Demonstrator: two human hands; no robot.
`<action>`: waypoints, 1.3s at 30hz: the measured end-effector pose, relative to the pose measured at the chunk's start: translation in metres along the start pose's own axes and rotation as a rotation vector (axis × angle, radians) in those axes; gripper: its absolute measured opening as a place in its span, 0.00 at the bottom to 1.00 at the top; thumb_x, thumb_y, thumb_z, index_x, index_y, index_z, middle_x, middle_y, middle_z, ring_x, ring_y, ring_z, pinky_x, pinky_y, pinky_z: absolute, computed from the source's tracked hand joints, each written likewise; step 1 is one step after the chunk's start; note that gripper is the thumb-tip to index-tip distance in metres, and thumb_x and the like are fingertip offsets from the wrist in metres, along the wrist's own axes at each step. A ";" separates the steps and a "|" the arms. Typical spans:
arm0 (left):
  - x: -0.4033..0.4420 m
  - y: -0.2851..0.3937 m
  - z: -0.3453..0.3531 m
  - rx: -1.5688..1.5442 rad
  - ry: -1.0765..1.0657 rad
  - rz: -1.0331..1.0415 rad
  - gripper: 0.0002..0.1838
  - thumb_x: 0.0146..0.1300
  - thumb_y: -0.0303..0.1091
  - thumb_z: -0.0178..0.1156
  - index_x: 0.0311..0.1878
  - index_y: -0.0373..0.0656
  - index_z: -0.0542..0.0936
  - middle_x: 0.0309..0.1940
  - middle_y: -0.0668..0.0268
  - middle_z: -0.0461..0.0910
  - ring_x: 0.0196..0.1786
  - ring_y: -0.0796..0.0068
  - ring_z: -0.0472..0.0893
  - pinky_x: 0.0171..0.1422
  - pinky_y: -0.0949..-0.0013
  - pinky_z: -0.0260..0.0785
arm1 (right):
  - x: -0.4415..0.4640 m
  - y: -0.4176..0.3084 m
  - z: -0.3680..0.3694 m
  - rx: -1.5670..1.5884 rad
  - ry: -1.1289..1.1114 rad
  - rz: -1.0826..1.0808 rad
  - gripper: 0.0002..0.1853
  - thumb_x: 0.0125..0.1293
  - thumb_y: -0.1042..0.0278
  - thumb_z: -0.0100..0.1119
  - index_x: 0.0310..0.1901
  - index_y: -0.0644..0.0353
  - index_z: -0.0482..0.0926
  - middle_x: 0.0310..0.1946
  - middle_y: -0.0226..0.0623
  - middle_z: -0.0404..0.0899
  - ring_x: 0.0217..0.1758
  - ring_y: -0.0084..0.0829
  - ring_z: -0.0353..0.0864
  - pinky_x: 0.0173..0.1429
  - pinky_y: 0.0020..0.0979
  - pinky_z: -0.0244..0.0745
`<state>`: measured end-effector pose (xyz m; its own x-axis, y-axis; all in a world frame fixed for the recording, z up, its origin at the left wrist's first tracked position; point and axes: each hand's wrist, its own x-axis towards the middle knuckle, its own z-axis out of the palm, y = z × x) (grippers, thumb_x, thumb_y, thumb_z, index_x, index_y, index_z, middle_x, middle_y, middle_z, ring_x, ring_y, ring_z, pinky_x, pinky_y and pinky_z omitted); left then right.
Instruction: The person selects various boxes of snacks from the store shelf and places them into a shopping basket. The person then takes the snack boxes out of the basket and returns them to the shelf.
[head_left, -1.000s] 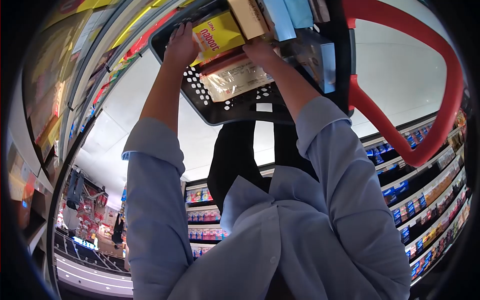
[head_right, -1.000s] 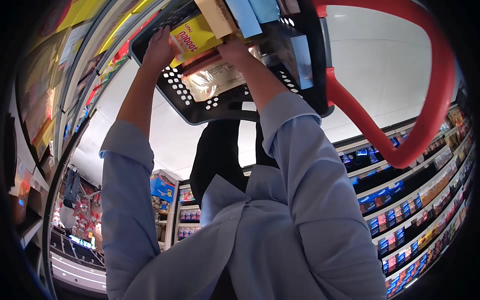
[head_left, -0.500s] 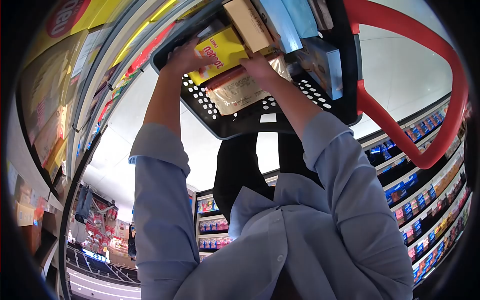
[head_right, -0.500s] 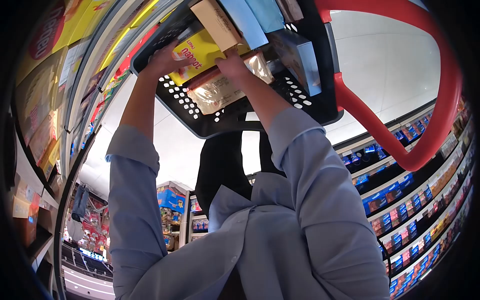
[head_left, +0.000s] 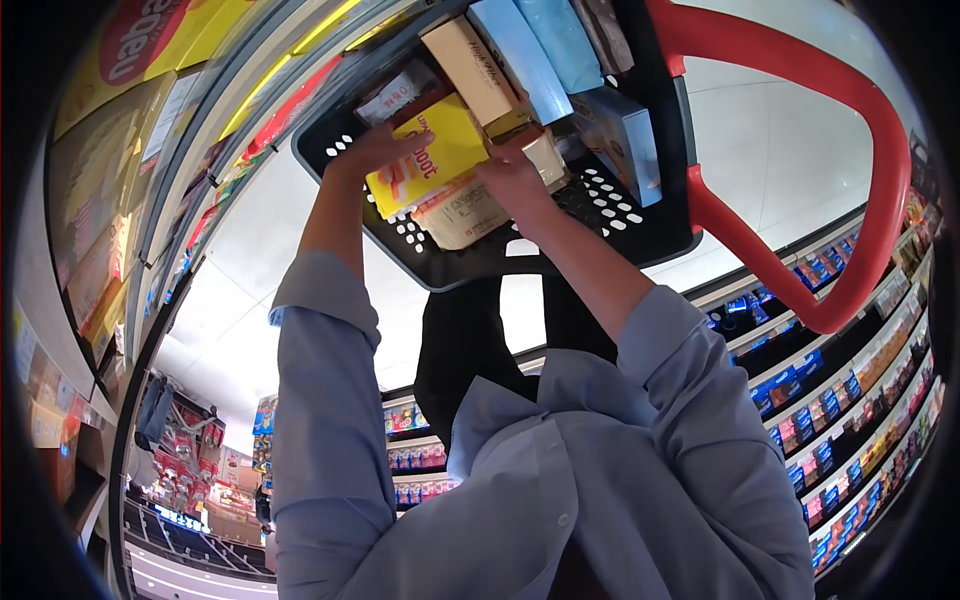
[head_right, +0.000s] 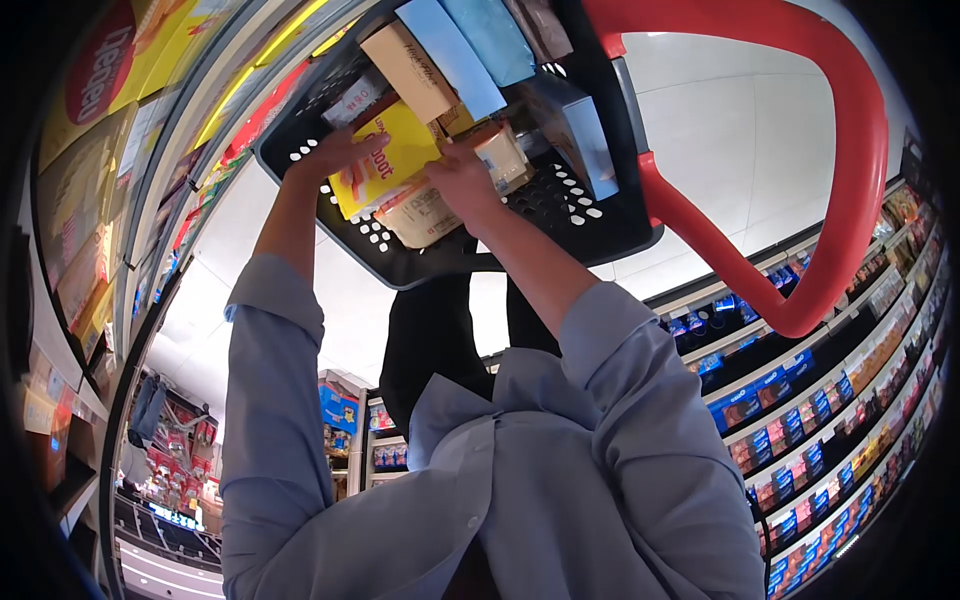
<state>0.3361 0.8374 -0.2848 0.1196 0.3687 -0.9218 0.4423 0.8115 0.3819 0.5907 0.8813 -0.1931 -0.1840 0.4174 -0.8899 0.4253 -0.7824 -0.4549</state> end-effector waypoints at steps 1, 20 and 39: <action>-0.008 0.007 -0.001 -0.032 -0.032 -0.016 0.37 0.60 0.67 0.63 0.57 0.41 0.79 0.33 0.58 0.86 0.27 0.70 0.85 0.34 0.69 0.77 | 0.000 0.000 -0.003 0.033 -0.001 0.028 0.27 0.63 0.62 0.65 0.59 0.68 0.71 0.50 0.46 0.80 0.55 0.33 0.78 0.58 0.32 0.72; -0.255 0.093 0.122 -1.126 -0.137 0.090 0.25 0.70 0.45 0.61 0.61 0.36 0.73 0.51 0.59 0.82 0.50 0.71 0.83 0.58 0.67 0.76 | -0.152 -0.050 -0.086 0.369 -0.198 0.065 0.36 0.68 0.53 0.64 0.68 0.62 0.60 0.50 0.37 0.77 0.50 0.30 0.82 0.55 0.37 0.78; -0.545 0.363 0.116 -0.082 1.445 0.850 0.37 0.47 0.30 0.76 0.61 0.40 0.70 0.57 0.54 0.76 0.57 0.56 0.77 0.63 0.56 0.68 | -0.389 -0.331 -0.165 0.238 -0.979 -0.239 0.40 0.75 0.30 0.32 0.76 0.52 0.53 0.74 0.45 0.58 0.72 0.44 0.67 0.71 0.54 0.67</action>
<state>0.5343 0.8787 0.3485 -0.5956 0.7326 0.3296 0.6359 0.1793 0.7506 0.6675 1.0542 0.3098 -0.9259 0.0987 -0.3646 0.1164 -0.8438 -0.5239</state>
